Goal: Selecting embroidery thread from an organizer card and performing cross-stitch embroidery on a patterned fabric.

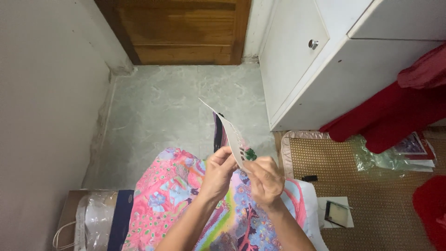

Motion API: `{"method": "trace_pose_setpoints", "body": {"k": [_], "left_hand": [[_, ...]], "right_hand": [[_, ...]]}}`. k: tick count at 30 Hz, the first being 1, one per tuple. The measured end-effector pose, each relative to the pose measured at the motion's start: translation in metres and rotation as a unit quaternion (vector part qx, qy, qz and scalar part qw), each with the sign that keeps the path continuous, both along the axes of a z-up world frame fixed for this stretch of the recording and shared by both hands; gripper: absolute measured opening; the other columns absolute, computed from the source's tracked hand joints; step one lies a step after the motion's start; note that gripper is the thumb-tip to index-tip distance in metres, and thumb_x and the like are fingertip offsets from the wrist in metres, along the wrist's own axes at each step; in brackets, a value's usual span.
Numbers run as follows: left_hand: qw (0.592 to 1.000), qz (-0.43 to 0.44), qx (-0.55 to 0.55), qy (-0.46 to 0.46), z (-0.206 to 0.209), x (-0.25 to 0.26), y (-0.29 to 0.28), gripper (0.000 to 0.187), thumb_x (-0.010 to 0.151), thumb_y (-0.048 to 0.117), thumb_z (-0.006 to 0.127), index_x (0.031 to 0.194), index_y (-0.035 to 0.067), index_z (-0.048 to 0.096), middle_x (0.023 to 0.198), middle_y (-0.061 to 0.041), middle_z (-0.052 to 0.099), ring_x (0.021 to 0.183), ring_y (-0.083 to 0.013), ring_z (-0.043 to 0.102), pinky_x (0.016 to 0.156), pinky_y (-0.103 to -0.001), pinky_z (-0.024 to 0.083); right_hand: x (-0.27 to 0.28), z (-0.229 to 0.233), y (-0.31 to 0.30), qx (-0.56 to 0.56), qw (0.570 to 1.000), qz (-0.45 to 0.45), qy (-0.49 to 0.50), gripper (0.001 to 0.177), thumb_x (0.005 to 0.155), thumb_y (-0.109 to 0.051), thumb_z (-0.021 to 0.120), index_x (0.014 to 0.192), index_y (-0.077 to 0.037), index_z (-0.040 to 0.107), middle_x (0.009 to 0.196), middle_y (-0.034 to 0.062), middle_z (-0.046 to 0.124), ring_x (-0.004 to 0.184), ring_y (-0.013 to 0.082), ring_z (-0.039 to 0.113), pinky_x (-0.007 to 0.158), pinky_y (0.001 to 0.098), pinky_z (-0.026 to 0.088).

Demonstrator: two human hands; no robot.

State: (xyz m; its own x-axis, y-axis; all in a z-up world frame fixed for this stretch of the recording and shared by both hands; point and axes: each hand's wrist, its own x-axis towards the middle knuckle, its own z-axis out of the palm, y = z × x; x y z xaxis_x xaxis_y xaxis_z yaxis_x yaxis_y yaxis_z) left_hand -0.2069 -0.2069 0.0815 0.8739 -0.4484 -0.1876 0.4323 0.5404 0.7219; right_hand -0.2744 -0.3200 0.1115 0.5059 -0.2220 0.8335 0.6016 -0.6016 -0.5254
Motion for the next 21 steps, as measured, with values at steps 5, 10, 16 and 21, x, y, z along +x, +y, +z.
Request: {"method": "trace_pose_setpoints", "body": {"k": [5, 10, 16, 21], "left_hand": [[0.997, -0.053, -0.044, 0.039, 0.026, -0.003, 0.020, 0.025, 0.098, 0.015, 0.058, 0.107, -0.005, 0.070, 0.106, -0.015, 0.071, 0.101, -0.0204, 0.062, 0.094, -0.034, 0.045], [0.999, -0.017, -0.024, 0.040, 0.014, -0.002, 0.025, 0.026, 0.091, 0.020, 0.066, 0.101, -0.003, 0.067, 0.095, -0.012, 0.065, 0.086, -0.0175, 0.055, 0.077, -0.031, 0.043], [0.999, 0.031, 0.024, -0.021, -0.008, 0.000, 0.029, 0.031, 0.090, 0.004, 0.057, 0.114, -0.014, 0.067, 0.084, -0.015, 0.070, 0.061, -0.0130, 0.059, 0.053, -0.022, 0.046], [0.962, 0.079, 0.232, -0.118, 0.025, -0.005, 0.022, 0.022, 0.087, 0.022, 0.066, 0.082, 0.002, 0.073, 0.065, -0.013, 0.071, 0.058, -0.0178, 0.066, 0.055, -0.032, 0.054]], "right_hand": [[-0.006, -0.012, 0.004, -0.093, 0.994, -0.044, 0.024, 0.033, 0.083, 0.009, 0.068, 0.112, -0.005, 0.071, 0.103, 0.0034, 0.068, 0.088, 0.0167, 0.061, 0.078, 0.0276, 0.057], [-0.003, -0.006, 0.010, -0.264, 0.960, -0.079, -0.036, 0.021, 0.079, 0.009, 0.075, 0.098, 0.000, 0.074, 0.109, 0.0080, 0.072, 0.090, 0.0214, 0.064, 0.078, 0.0320, 0.059], [-0.013, 0.004, 0.004, 0.024, 0.982, 0.060, 0.176, 0.026, 0.090, -0.002, 0.060, 0.115, -0.004, 0.067, 0.092, 0.0078, 0.076, 0.063, 0.0112, 0.064, 0.053, 0.0231, 0.054], [0.008, 0.021, 0.007, -0.030, 0.982, -0.051, 0.181, 0.015, 0.095, -0.002, 0.065, 0.108, -0.001, 0.073, 0.083, 0.0143, 0.078, 0.075, 0.0288, 0.077, 0.064, 0.0368, 0.062]]}}
